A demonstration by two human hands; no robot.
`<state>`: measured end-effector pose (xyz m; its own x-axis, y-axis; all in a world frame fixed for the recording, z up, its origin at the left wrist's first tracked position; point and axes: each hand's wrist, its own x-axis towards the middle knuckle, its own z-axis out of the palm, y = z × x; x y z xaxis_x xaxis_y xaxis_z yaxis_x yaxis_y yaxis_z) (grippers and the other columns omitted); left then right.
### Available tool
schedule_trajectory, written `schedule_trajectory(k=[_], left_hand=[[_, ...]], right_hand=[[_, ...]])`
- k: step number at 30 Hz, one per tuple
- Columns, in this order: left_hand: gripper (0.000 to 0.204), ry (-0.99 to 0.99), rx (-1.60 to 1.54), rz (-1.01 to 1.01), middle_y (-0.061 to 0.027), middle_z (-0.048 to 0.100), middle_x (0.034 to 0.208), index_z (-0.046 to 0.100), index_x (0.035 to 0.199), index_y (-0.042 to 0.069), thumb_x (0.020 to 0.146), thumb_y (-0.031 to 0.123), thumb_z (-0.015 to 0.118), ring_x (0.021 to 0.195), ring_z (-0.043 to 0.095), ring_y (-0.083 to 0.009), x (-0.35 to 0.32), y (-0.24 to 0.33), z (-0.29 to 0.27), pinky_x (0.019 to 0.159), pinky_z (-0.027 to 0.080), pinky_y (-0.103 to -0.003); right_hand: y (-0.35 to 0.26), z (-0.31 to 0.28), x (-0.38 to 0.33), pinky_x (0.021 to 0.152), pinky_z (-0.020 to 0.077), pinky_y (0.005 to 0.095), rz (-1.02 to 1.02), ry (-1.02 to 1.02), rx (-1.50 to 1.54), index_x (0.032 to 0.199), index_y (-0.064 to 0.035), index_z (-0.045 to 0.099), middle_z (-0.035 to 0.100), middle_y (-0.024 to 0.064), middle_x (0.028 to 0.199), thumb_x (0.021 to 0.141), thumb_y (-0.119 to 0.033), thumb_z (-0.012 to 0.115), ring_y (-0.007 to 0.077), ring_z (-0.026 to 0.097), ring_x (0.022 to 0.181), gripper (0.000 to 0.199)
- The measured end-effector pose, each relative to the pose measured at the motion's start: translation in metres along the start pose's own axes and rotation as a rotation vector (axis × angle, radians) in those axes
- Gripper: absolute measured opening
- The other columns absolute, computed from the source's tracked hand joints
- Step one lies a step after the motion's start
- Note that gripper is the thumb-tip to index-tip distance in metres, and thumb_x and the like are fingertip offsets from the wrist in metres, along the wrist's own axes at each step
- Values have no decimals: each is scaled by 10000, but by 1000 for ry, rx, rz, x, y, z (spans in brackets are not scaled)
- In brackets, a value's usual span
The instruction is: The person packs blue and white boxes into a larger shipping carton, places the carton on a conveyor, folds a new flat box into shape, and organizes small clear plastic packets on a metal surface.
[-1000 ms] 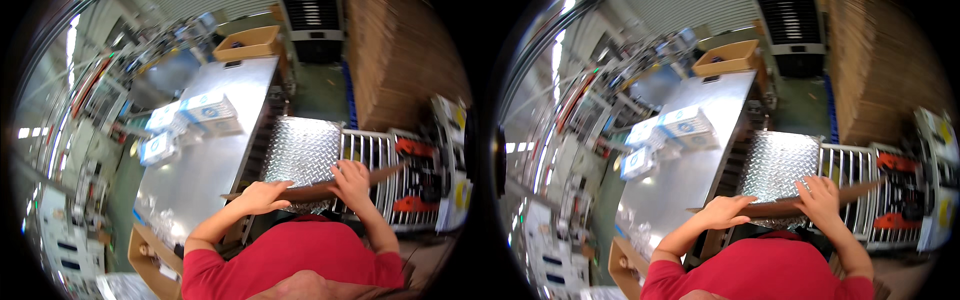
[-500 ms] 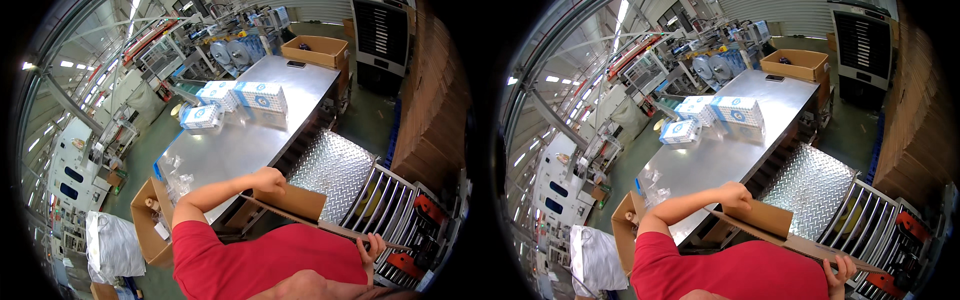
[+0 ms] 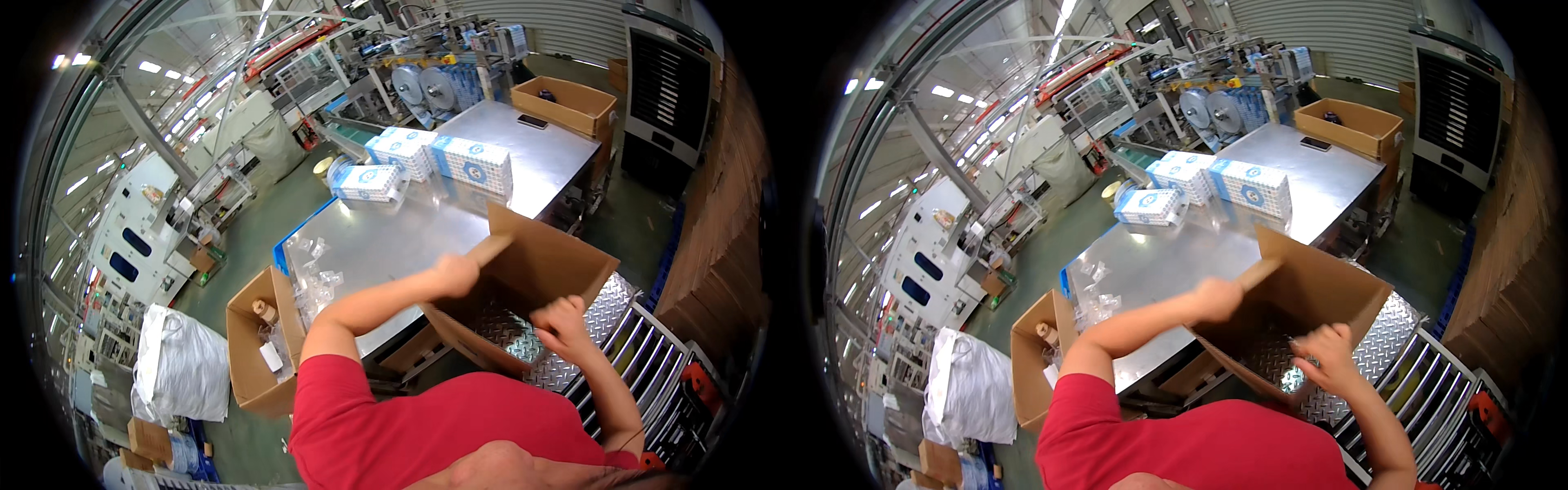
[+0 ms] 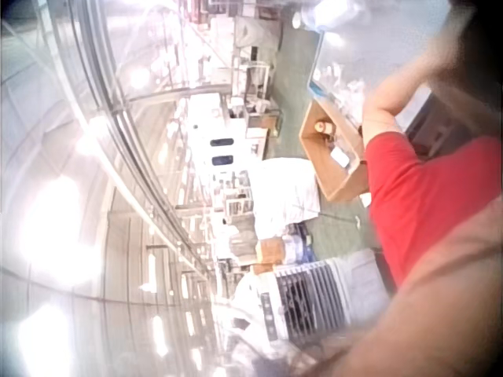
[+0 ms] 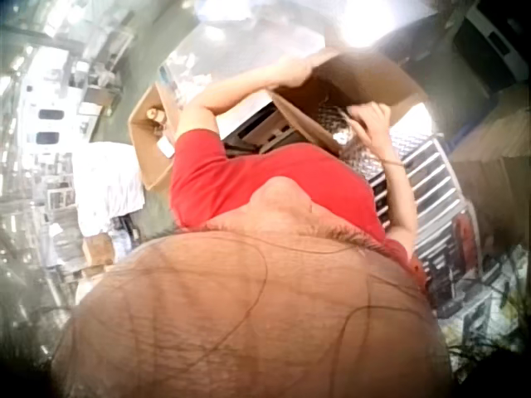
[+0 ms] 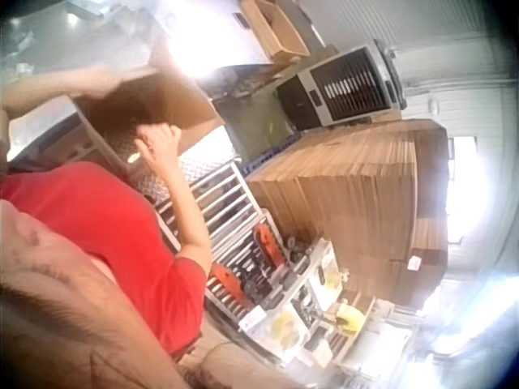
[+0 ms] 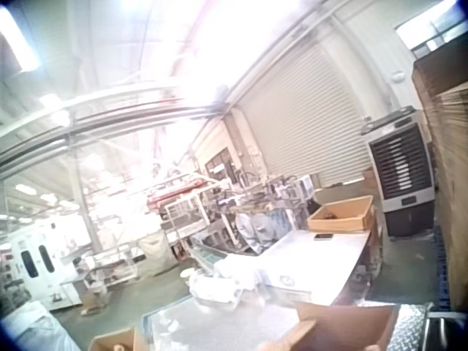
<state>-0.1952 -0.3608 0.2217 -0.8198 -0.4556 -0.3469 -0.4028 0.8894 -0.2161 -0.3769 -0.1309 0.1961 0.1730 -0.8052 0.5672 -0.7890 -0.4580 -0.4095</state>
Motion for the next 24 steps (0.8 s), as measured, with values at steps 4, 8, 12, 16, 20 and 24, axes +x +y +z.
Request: schedule_trajectory(k=[4, 8, 12, 16, 20, 24], left_hand=[[473, -103, -348, 326, -235, 606, 1050, 521, 1190, -8, 894, 357, 469, 977, 587, -366, -6, 11, 18, 869, 445, -417], [480, -167, -700, 293, -192, 511, 1246, 404, 1340, 80, 956, 365, 364, 1119, 503, -352, -65, -65, 36, 943, 394, -404], [485, -37, -707, -15, -184, 519, 1243, 408, 1332, 82, 948, 374, 355, 1159, 460, -363, -73, -51, -4, 970, 361, -396], [443, 1064, -562, -221, -204, 506, 1228, 440, 1274, 36, 933, 313, 377, 1129, 468, -372, 29, -16, 72, 940, 386, -414], [501, 837, -1392, -446, -173, 480, 1284, 410, 1298, 15, 952, 369, 339, 1190, 443, -336, 106, -11, 124, 1005, 337, -393], [532, 321, -2253, -371, -133, 483, 1302, 432, 1304, 48, 967, 433, 288, 1209, 439, -273, 116, -24, 156, 1020, 332, -394]], right_hand=[[24, 74, 61, 1065, 185, 464, -35, -241, -223, 1368, -114, 344, 296, 171, 1414, 742, -407, 652, 300, 248, 1329, 757], [60, 149, 34, 1100, 90, 526, 92, -603, -237, 1409, -141, 287, 169, 173, 1483, 749, -488, 629, 295, 129, 1384, 820], [83, 117, 53, 1060, 119, 608, -7, -732, -233, 1247, -177, 513, 307, 128, 1426, 774, -447, 624, 278, 199, 1364, 556], [57, -17, 115, 864, 405, 458, -5, 232, -534, 925, -51, 604, 562, 132, 1064, 649, -121, 643, 323, 523, 1011, 287], [110, -39, 43, 777, 465, 472, 857, -381, -608, 976, 3, 603, 635, 202, 807, 904, -374, 429, 358, 621, 819, 421], [18, 62, -41, 1083, 90, 566, 694, -289, -491, 1340, -55, 388, 219, 194, 1459, 786, -374, 591, 335, 147, 1372, 671]])
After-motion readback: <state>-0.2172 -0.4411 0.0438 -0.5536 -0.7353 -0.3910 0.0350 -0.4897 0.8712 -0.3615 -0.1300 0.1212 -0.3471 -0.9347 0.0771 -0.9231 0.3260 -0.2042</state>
